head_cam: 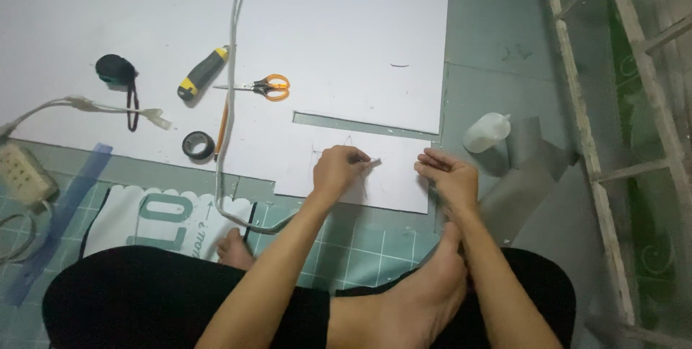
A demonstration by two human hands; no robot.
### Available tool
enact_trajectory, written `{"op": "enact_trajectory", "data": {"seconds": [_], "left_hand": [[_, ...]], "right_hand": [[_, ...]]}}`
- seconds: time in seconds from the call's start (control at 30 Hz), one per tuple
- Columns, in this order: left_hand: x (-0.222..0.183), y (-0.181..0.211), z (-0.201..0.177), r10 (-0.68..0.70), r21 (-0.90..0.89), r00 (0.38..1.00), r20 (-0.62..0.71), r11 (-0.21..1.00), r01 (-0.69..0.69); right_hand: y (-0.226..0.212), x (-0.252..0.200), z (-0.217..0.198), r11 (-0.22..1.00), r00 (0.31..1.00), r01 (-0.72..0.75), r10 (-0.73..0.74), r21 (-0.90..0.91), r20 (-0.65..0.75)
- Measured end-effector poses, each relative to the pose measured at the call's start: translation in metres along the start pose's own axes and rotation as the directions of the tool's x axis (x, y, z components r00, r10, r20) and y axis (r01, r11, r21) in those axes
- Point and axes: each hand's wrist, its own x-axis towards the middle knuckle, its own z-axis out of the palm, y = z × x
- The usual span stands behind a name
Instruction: Applying liquid glue to a star-shaped paper template and carefully attaching a thin white strip along the lines.
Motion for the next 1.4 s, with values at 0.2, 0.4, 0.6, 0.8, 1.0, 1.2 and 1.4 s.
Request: {"op": "enact_trajectory", "data": {"seconds": [0.2,0.4,0.6,0.8,1.0,1.2,1.4], "left_hand": [[0.012,0.012,-0.001,-0.073,0.089,0.997,0.032,0.994,0.07],[0.012,0.008,0.0,-0.057,0.035,0.998,0.015,0.998,0.056],[0.013,0.012,-0.001,-0.06,-0.019,0.998,0.031,0.998,0.061],[0.008,0.028,-0.002,-0.036,0.017,0.999,0.004,0.999,0.036],[0.004,0.03,-0.001,-0.003,0.074,0.999,-0.04,0.997,0.006],[0.011,0.013,0.001,-0.03,-0.017,1.0,0.003,0.999,0.03],[0.017,0.01,-0.007,-0.055,0.032,0.998,-0.027,0.998,0.056]], "right_hand": [[-0.005,0.002,0.005,0.999,0.999,-0.036,0.037,0.025,-0.017],[-0.001,0.01,0.008,1.0,0.999,0.029,-0.029,0.006,-0.021],[-0.001,0.006,0.006,0.998,0.998,0.054,-0.055,-0.033,-0.029],[-0.008,0.001,0.007,0.999,0.999,0.038,-0.037,0.017,-0.033],[0.004,0.017,0.009,0.999,0.998,0.034,-0.033,0.017,-0.044],[-0.016,0.0,0.009,0.999,0.999,-0.001,-0.001,-0.032,-0.052],[-0.009,0.003,0.008,1.0,0.999,0.018,-0.019,-0.023,-0.051]]}}
